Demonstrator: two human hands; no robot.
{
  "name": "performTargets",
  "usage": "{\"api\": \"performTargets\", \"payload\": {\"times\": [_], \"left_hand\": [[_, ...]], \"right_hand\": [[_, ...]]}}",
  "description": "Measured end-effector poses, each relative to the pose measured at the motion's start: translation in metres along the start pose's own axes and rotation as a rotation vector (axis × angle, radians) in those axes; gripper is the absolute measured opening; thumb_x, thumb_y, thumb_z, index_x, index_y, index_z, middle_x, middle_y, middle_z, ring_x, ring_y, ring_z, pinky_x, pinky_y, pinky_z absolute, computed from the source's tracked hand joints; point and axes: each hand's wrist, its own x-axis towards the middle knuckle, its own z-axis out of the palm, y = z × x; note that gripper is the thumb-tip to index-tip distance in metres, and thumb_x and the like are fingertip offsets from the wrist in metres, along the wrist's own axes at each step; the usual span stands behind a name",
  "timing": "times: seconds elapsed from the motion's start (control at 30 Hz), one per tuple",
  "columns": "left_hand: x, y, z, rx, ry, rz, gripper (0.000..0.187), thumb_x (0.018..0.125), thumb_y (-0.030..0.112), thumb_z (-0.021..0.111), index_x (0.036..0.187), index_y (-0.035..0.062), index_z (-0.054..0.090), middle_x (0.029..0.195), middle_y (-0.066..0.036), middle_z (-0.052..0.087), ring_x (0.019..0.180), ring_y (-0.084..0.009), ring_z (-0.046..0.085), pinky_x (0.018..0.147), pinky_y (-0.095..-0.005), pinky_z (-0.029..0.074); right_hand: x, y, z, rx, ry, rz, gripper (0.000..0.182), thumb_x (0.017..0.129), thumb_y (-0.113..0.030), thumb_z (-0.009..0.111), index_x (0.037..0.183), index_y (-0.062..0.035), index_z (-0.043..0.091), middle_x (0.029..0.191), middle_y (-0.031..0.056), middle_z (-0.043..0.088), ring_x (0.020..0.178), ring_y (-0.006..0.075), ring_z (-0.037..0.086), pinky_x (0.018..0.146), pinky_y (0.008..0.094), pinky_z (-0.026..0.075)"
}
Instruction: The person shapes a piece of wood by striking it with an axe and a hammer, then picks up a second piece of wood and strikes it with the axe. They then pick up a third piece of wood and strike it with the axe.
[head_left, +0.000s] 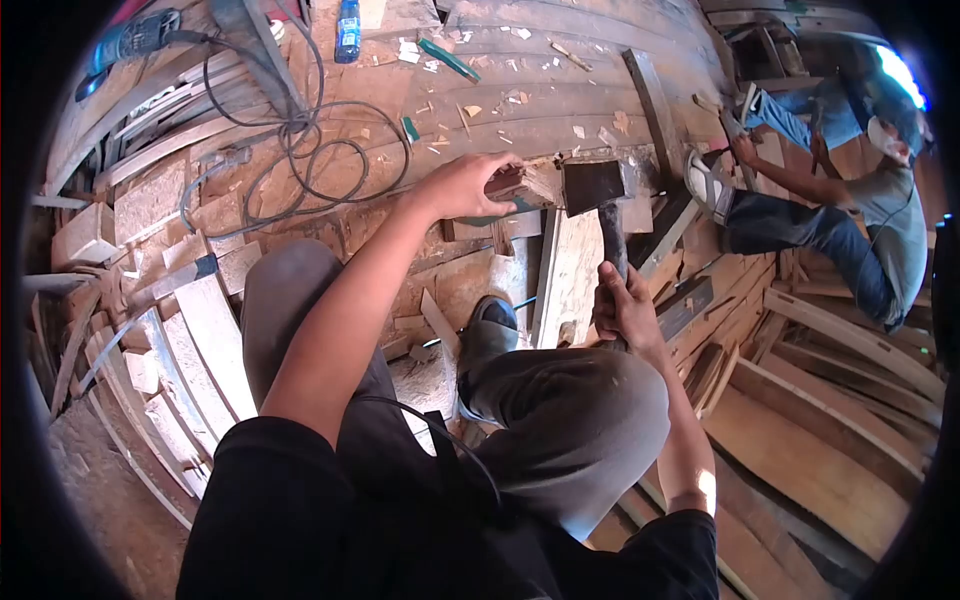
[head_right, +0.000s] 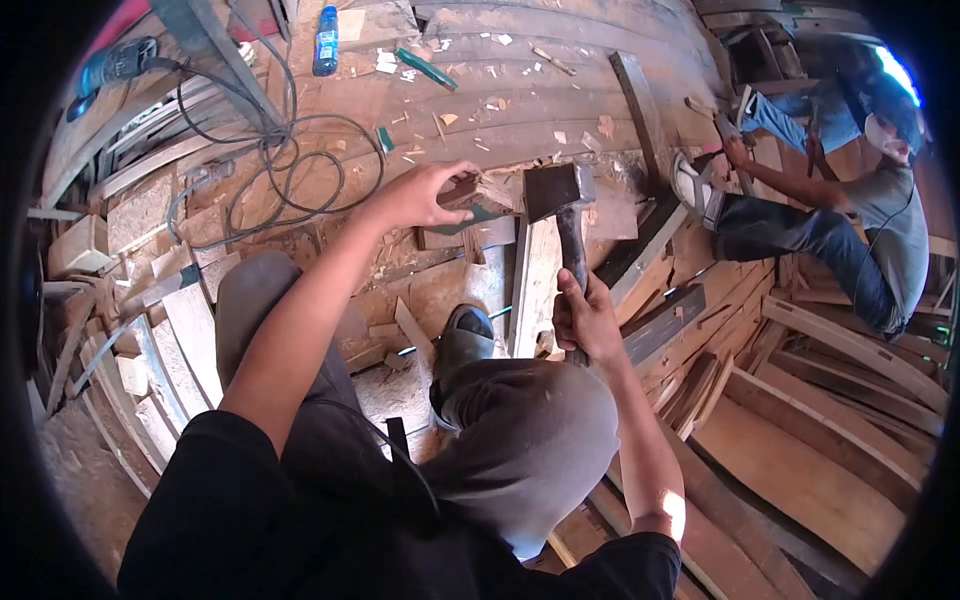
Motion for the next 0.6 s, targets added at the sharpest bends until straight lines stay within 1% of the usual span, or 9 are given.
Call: {"api": "performTargets", "payload": {"times": [0.1,0.2,0.27,0.33,0.37,0.47,0.53,0.57,0.6], "left_hand": [[0.001,0.009,0.014,-0.096,0.16,0.085,0.052,0.08,0.031,0.074,0.119,0.0018,0.056,0.112,-0.019,0.064,0.108,-0.0333,0.061,0.094,-0.0396,0.047],[0.001,0.0,0.015,0.137,0.101,0.043,0.051,0.078,0.03,0.075,0.116,0.0013,0.056,0.102,-0.018,0.066,0.097,-0.033,0.064,0.085,-0.0396,0.049],[0.001,-0.003,0.009,0.066,0.047,0.01,0.051,0.078,0.029,0.076,0.116,0.0012,0.056,0.094,-0.018,0.066,0.089,-0.0325,0.064,0.08,-0.0397,0.048],[0.002,0.0,0.001,0.029,0.028,-0.015,0.051,0.076,0.024,0.078,0.117,0.0013,0.056,0.083,-0.016,0.065,0.076,-0.0311,0.062,0.071,-0.0383,0.047],[0.002,0.002,-0.002,0.049,0.035,-0.012,0.051,0.076,0.024,0.078,0.117,0.0012,0.057,0.083,-0.017,0.065,0.076,-0.0307,0.062,0.071,-0.0382,0.047],[-0.002,0.0,-0.007,0.068,0.049,-0.037,0.05,0.077,0.022,0.078,0.117,0.0006,0.057,0.083,-0.019,0.065,0.078,-0.0298,0.063,0.072,-0.038,0.048],[-0.002,-0.012,-0.006,0.03,0.042,-0.086,0.052,0.077,0.02,0.077,0.119,-0.0003,0.056,0.086,-0.021,0.065,0.08,-0.0292,0.064,0.074,-0.0381,0.048],[-0.004,-0.012,-0.007,0.012,0.038,-0.094,0.052,0.077,0.019,0.077,0.121,-0.0009,0.056,0.089,-0.022,0.065,0.082,-0.0291,0.064,0.076,-0.0376,0.049],[-0.005,-0.011,-0.011,-0.004,0.034,-0.101,0.053,0.078,0.018,0.077,0.122,-0.0015,0.055,0.093,-0.022,0.065,0.085,-0.0291,0.065,0.078,-0.037,0.049]], "right_hand": [[-0.005,0.007,-0.001,0.006,-0.009,-0.021,0.032,0.097,-0.038,0.053,0.087,-0.012,0.038,0.052,-0.0043,0.032,0.036,0.0056,0.027,0.033,0.0229,0.022],[-0.006,0.013,0.003,0.07,-0.035,-0.021,0.03,0.098,-0.036,0.053,0.087,-0.0121,0.039,0.052,-0.0044,0.032,0.037,0.0056,0.028,0.033,0.0226,0.022],[-0.009,0.012,0.006,0.112,-0.044,-0.034,0.03,0.097,-0.037,0.054,0.087,-0.012,0.041,0.054,-0.0042,0.035,0.038,0.0058,0.03,0.034,0.0223,0.023],[-0.012,0.006,0.013,0.101,0.081,-0.104,0.031,0.097,-0.039,0.054,0.086,-0.0116,0.042,0.056,-0.0038,0.037,0.038,0.0059,0.031,0.033,0.0224,0.024],[-0.013,0.001,0.016,0.093,0.141,-0.138,0.032,0.096,-0.04,0.055,0.086,-0.0114,0.043,0.056,-0.0036,0.038,0.038,0.006,0.032,0.033,0.0225,0.025],[-0.034,-0.048,0.006,-0.121,0.307,-0.481,0.04,0.096,-0.047,0.051,0.083,-0.0101,0.046,0.056,-0.0008,0.046,0.037,0.0087,0.043,0.031,0.0233,0.031],[-0.052,-0.083,-0.007,-0.042,0.481,-0.718,0.043,0.093,-0.051,0.052,0.086,-0.0085,0.049,0.053,-0.0008,0.042,0.036,0.0087,0.041,0.03,0.0239,0.031],[-0.06,-0.101,-0.017,0.121,0.448,-0.846,0.043,0.092,-0.051,0.054,0.092,-0.0086,0.05,0.052,-0.0004,0.039,0.036,0.0087,0.036,0.029,0.0245,0.027],[-0.069,-0.116,-0.031,0.19,0.2,-0.976,0.043,0.093,-0.053,0.051,0.098,-0.0098,0.05,0.052,-0.0004,0.035,0.036,0.0088,0.03,0.03,0.0253,0.023]]}}
